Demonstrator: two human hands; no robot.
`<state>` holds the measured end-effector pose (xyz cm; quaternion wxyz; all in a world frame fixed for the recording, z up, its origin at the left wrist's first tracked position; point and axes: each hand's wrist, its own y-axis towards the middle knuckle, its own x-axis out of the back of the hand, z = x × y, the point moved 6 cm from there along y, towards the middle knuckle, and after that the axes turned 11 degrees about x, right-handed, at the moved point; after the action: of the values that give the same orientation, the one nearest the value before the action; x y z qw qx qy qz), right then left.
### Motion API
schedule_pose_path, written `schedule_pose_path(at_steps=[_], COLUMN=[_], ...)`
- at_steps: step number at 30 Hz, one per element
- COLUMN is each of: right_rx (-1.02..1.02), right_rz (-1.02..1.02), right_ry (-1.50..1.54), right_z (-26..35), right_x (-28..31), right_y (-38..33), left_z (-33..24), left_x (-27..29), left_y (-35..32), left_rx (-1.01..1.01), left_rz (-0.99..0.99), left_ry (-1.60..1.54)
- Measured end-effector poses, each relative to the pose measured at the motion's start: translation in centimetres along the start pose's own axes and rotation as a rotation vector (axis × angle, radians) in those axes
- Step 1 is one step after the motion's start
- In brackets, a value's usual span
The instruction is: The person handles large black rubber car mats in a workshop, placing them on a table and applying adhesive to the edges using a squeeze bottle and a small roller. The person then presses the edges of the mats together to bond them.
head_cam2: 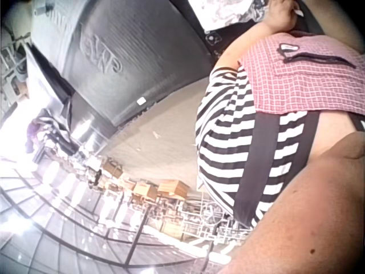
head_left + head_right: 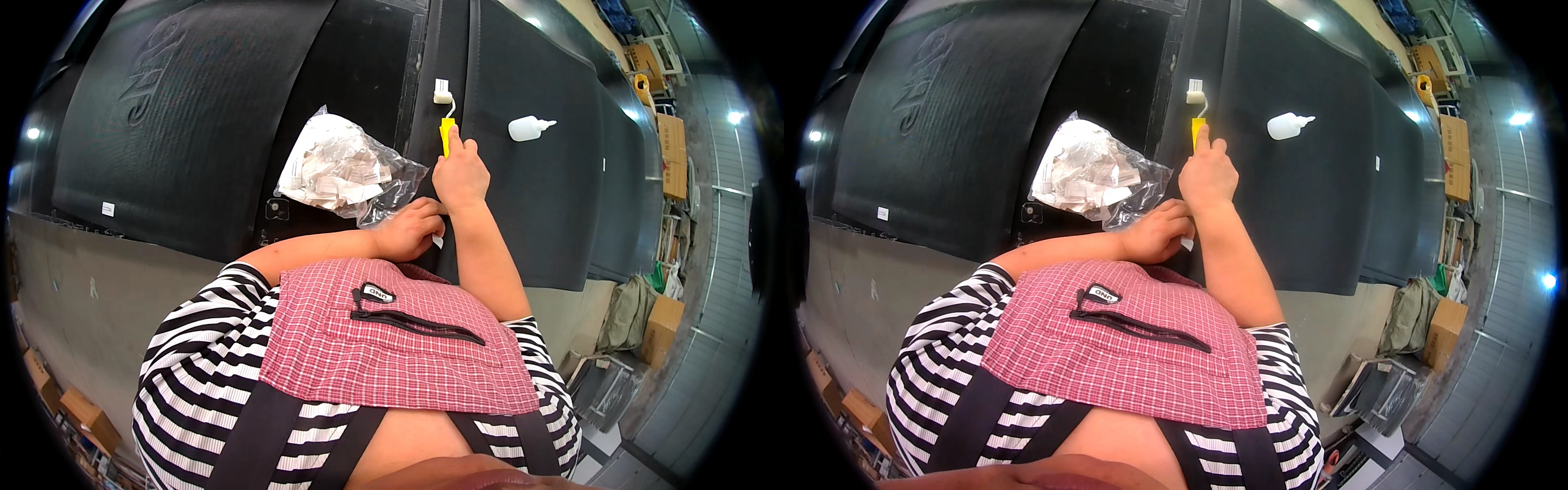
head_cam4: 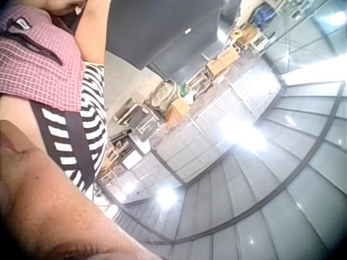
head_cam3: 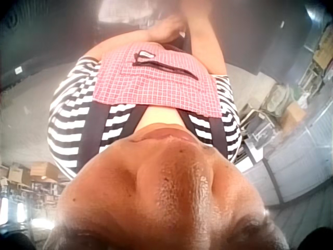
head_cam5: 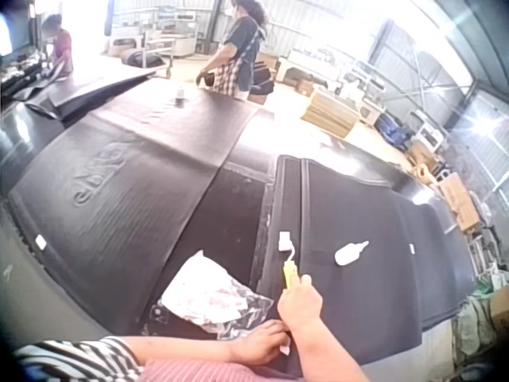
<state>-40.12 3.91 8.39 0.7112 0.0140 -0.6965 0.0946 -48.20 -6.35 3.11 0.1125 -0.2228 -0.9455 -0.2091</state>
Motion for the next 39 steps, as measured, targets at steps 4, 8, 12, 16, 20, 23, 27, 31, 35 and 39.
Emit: schedule_pose_path(at_steps=[4, 8, 12, 16, 20, 23, 27, 31, 35, 39], right_rx=[0.001, 0.011, 0.110, 0.068, -0.025, -0.206, -0.161, 0.137, 0.211, 0.129], right_rz=[-0.003, -0.019, -0.182, -0.386, -0.584, -0.630, -0.611, -0.566, -0.394, -0.258], right_ry=[-0.008, 0.006, 0.105, 0.628, 0.686, 0.633, 0.631, 0.550, 0.374, 0.267], right_z=[-0.2, -0.3, -0.7, -4.6, -10.2, -16.1, -17.5, -10.4, -3.9, -1.7], right_x=[-0.3, -0.1, 0.9, 0.6, 0.7, -0.3, 0.9, 2.7, 2.2, 0.9], right_y=[0.1, -0.3, -2.6, -6.7, -11.4, -13.5, -13.7, -11.0, -5.6, -1.8], left_z=[-0.1, -0.4, -0.1, -0.5, -0.3, -0.5, -0.8, -0.8, -1.0, -1.1], left_x=[0.1, 0.3, 0.0, 0.3, -0.1, -0.2, -0.1, -0.2, -0.1, -0.1], left_y=[0.0, 0.0, 0.0, 0.0, 0.0, 0.1, 0.2, 0.1, 0.0, 0.1], left_rx=[-0.007, -0.015, 0.004, 0.006, 0.039, 0.054, 0.063, 0.063, 0.062, 0.026], left_rz=[-0.017, -0.012, 0.005, 0.023, 0.036, 0.060, 0.070, 0.070, 0.072, 0.056], left_ry=[0.035, 0.034, 0.012, -0.001, 0.006, 0.023, 0.069, 0.104, 0.121, 0.107])
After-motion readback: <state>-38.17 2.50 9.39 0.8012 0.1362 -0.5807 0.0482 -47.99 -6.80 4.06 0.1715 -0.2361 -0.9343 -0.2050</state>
